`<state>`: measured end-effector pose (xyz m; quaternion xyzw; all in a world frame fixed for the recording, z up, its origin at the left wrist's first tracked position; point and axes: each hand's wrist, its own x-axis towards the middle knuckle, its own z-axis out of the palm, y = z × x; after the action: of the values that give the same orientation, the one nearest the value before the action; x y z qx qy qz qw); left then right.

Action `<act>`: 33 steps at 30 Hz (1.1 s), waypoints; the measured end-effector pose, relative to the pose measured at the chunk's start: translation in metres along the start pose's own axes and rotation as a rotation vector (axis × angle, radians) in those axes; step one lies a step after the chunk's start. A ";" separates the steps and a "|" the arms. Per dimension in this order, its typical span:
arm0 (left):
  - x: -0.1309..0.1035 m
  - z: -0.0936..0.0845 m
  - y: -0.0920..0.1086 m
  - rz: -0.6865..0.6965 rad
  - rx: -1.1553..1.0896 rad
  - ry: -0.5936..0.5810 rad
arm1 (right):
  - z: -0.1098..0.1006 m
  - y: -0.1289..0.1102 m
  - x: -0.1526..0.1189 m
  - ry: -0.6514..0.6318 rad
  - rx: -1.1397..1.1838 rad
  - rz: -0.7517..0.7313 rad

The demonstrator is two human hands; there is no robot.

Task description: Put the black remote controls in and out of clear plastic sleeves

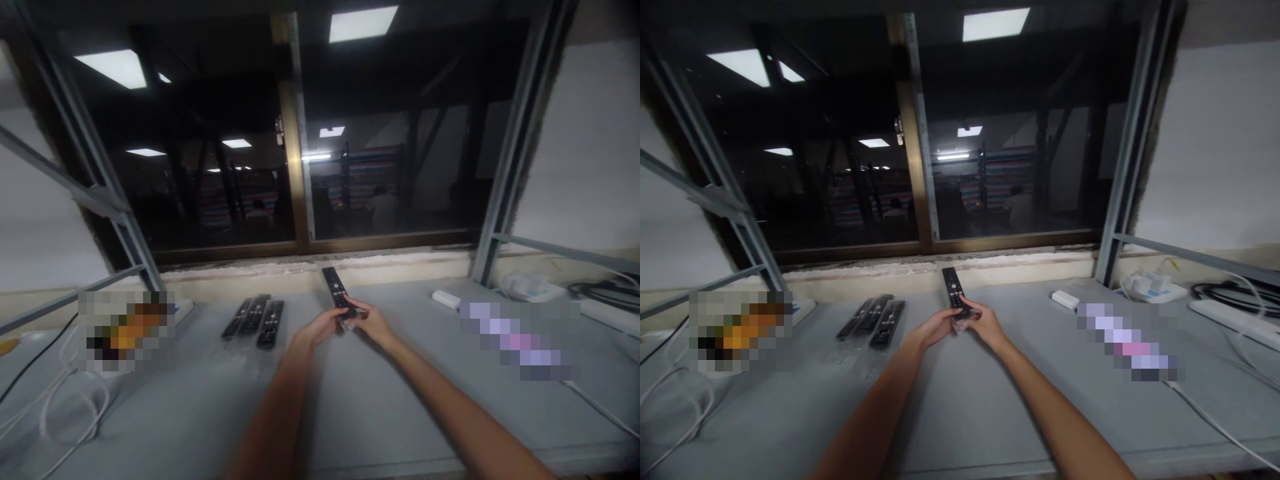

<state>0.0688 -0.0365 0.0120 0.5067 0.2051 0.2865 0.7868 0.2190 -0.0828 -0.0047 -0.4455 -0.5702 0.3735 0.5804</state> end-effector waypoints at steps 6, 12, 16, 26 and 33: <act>0.000 -0.002 -0.005 -0.059 0.044 0.011 | -0.009 -0.006 -0.005 -0.079 0.008 0.138; -0.005 0.005 -0.009 -0.008 0.128 0.065 | -0.008 -0.003 -0.005 0.071 -0.084 0.050; -0.008 0.011 -0.015 0.047 0.179 0.082 | -0.004 0.004 -0.004 0.176 -0.215 -0.067; -0.043 0.021 -0.016 0.082 -0.099 0.362 | 0.037 0.001 -0.005 0.194 -0.419 -0.135; -0.091 0.041 -0.012 0.105 -0.076 0.654 | 0.087 -0.022 -0.015 -0.010 -0.758 -0.129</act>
<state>0.0285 -0.1287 0.0204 0.3680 0.4094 0.4815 0.6820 0.1300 -0.0966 0.0071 -0.5901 -0.6973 0.1010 0.3941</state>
